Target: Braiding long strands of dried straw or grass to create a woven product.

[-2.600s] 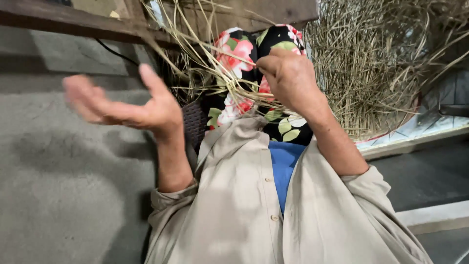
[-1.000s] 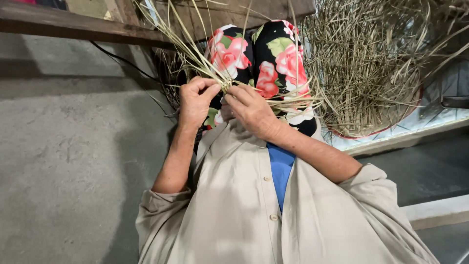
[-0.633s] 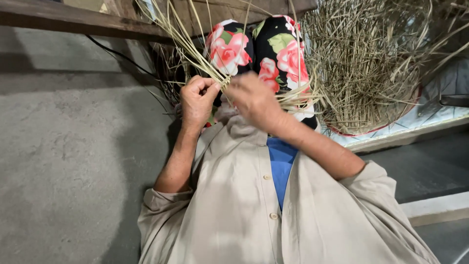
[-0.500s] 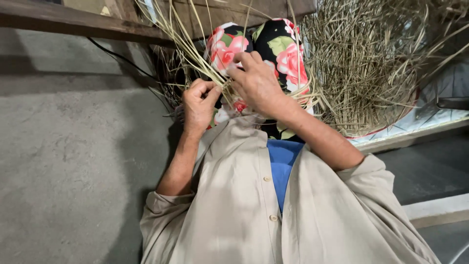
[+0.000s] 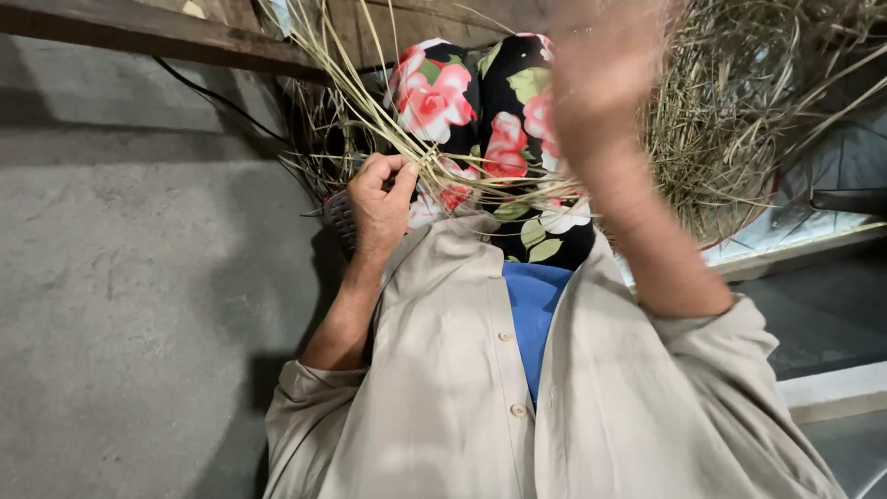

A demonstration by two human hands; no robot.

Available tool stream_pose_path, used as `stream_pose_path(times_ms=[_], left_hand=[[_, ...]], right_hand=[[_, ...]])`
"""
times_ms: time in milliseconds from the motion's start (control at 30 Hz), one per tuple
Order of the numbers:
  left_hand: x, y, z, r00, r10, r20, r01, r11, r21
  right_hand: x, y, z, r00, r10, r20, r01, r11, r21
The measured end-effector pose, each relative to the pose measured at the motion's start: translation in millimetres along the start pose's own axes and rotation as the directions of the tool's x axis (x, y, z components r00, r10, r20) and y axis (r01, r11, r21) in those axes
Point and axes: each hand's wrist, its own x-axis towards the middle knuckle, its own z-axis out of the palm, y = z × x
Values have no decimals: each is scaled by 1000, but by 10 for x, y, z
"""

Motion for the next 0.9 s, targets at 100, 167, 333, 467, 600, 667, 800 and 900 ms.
stream_pose_path(times_ms=[100,167,333,467,600,667,800,900], left_hand=[[4,-28,9,1000,-15,6,15,1000,13],[-12,-132,30,1000,-6,-25,6,1000,9],[-48,-163,32,996,-84,-31,83,996,-15],[-75,-258,59,997,-69,-33,69,998,10],[-77,-260,41,995,-89,-41,89,996,-4],[-85,-282,19,999,-29,-15,29,1000,-3],[-90,-139,3,1000,-5,-13,5,1000,-12],[-76,20,4,997,70,-19,-70,997,31]], right_hand=[[-560,-448,247,886,-397,241,307,889,339],[-924,-493,348,762,-387,519,183,898,401],[-877,-627,217,819,-430,380,261,868,422],[-730,-626,230,818,-386,426,110,832,543],[-598,-622,312,798,-371,475,51,827,560],[-525,-660,303,768,-359,530,4,831,557],[-618,-558,510,739,-329,588,-42,849,527],[-633,-521,639,704,-261,660,-126,869,479]])
